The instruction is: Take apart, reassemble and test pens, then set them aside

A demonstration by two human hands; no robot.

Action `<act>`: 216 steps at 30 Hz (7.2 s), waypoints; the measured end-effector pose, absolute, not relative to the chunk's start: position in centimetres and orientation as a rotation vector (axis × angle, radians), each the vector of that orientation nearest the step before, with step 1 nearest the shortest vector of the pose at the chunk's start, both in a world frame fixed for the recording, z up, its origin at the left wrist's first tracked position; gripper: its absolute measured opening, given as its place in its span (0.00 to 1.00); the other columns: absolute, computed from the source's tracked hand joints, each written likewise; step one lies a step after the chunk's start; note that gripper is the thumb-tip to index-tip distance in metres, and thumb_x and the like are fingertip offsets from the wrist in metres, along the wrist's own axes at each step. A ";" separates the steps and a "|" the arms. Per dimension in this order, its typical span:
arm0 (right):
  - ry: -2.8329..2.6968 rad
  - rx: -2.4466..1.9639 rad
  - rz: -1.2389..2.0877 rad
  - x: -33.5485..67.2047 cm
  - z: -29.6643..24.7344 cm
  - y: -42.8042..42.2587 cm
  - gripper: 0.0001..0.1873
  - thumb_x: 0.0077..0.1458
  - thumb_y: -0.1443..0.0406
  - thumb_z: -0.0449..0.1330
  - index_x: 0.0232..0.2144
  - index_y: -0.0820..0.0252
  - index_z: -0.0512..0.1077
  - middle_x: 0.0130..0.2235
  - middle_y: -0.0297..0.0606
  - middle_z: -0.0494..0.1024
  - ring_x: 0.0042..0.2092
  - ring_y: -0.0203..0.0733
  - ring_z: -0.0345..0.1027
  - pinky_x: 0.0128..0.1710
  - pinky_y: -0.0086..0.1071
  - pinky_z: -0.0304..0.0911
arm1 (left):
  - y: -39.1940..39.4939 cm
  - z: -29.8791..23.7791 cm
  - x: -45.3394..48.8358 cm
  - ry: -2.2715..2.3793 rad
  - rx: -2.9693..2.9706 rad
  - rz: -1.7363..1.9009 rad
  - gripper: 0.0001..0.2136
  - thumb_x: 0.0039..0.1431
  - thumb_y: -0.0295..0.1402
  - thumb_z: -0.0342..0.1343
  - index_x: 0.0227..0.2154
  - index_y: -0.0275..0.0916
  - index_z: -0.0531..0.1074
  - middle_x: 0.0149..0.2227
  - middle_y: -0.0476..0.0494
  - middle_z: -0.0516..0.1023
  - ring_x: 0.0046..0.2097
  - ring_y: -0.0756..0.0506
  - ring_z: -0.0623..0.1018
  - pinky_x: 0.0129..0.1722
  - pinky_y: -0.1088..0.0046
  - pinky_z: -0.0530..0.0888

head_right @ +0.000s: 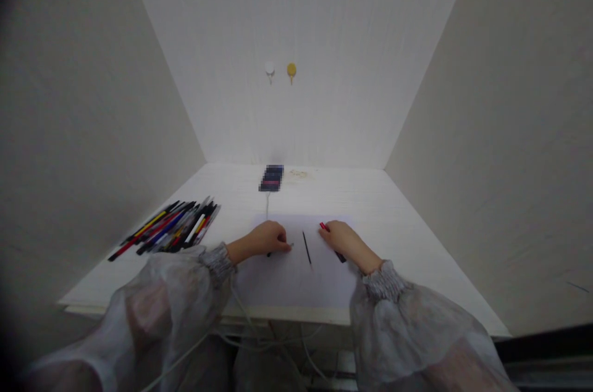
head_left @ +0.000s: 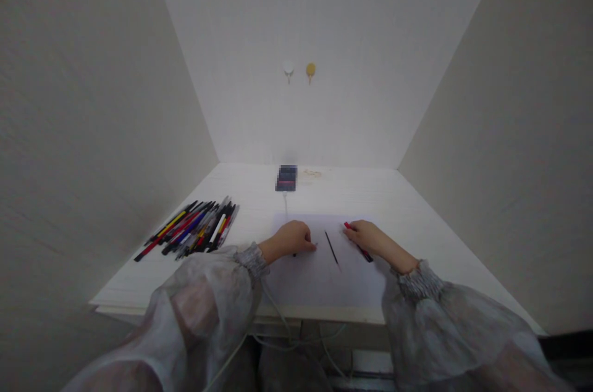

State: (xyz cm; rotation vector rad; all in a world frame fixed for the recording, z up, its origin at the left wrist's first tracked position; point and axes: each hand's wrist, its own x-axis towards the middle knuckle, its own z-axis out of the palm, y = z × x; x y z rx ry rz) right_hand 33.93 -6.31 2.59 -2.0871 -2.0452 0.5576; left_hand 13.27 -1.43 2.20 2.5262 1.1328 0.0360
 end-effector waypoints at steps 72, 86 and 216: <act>-1.399 -1.443 1.351 31.1 5.2 -12.5 0.14 0.37 0.59 0.61 0.23 0.64 0.66 0.15 0.28 0.66 0.16 0.28 0.55 0.17 0.24 0.51 | -6.3 3.7 15.1 0.831 1.284 0.581 0.12 0.48 0.38 0.52 0.23 0.32 0.68 0.22 0.47 0.72 0.24 0.55 0.70 0.25 0.79 0.65; -1.294 -1.365 1.448 31.5 4.9 -12.6 0.17 0.32 0.59 0.64 0.23 0.64 0.65 0.18 0.28 0.67 0.17 0.27 0.55 0.17 0.24 0.51 | -6.5 4.4 14.8 0.799 1.120 0.660 0.08 0.51 0.32 0.51 0.23 0.32 0.69 0.22 0.47 0.74 0.25 0.54 0.72 0.30 0.77 0.68; -1.779 -1.742 0.453 28.0 2.2 -8.2 0.09 0.44 0.63 0.56 0.23 0.63 0.74 0.24 0.37 0.75 0.27 0.35 0.65 0.27 0.26 0.55 | -3.3 2.1 10.6 1.705 2.222 0.139 0.18 0.41 0.47 0.54 0.25 0.35 0.73 0.30 0.37 0.74 0.35 0.42 0.73 0.27 0.73 0.65</act>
